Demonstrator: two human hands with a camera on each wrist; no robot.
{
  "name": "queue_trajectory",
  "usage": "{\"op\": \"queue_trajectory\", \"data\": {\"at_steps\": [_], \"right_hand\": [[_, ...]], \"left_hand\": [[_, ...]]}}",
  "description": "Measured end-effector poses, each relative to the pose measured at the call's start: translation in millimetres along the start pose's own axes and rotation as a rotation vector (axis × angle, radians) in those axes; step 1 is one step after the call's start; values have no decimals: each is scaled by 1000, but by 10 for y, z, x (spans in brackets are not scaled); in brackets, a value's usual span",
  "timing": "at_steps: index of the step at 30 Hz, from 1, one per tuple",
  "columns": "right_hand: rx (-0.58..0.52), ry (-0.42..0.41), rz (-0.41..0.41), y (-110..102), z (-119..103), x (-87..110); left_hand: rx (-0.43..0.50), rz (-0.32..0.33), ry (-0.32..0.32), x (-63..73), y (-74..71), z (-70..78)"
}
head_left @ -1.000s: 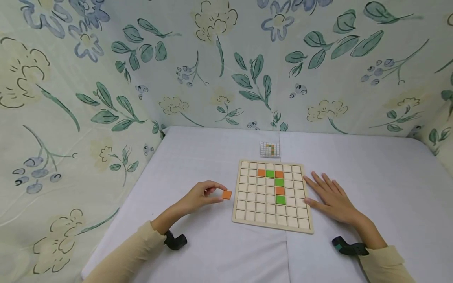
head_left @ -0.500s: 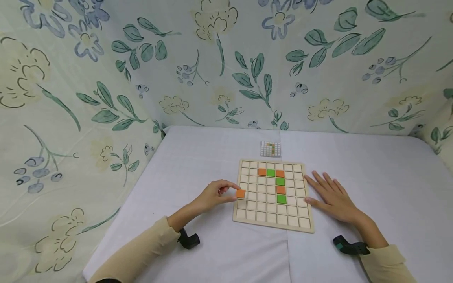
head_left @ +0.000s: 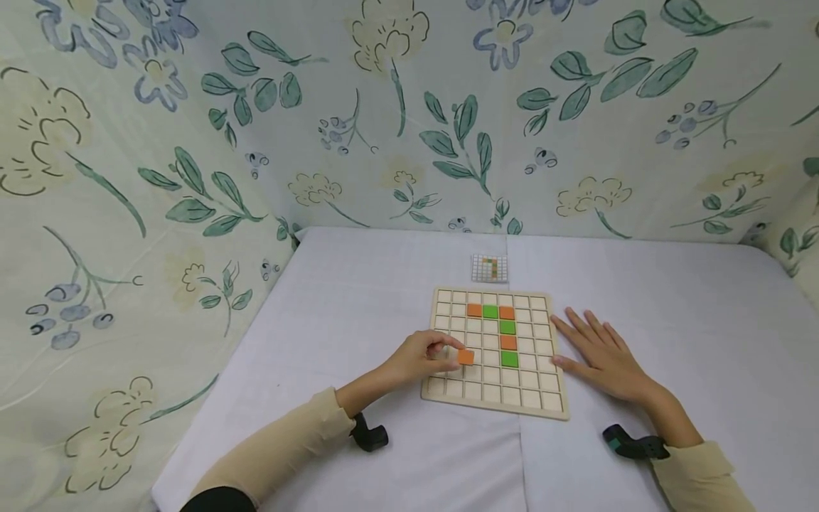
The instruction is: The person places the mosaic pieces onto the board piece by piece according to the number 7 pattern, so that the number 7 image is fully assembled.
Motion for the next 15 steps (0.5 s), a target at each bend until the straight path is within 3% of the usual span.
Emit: {"op": "queue_trajectory", "data": {"at_steps": [7, 15], "right_hand": [[-5, -2, -1, -12, -1, -3], [-2, -7, 11, 0, 10, 2]], "left_hand": [[33, -25, -45, -89, 197, 61], [6, -26, -41, -155, 345, 186]]}}
Point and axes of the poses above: each hand's wrist, its own x-axis away from the middle knuckle, its own y-axis out of the palm, z = x × y, the point moved 3 cm from there along -x, towards the middle knuckle, and after that the axes turned 9 degrees about -x, right-handed, at the moved point
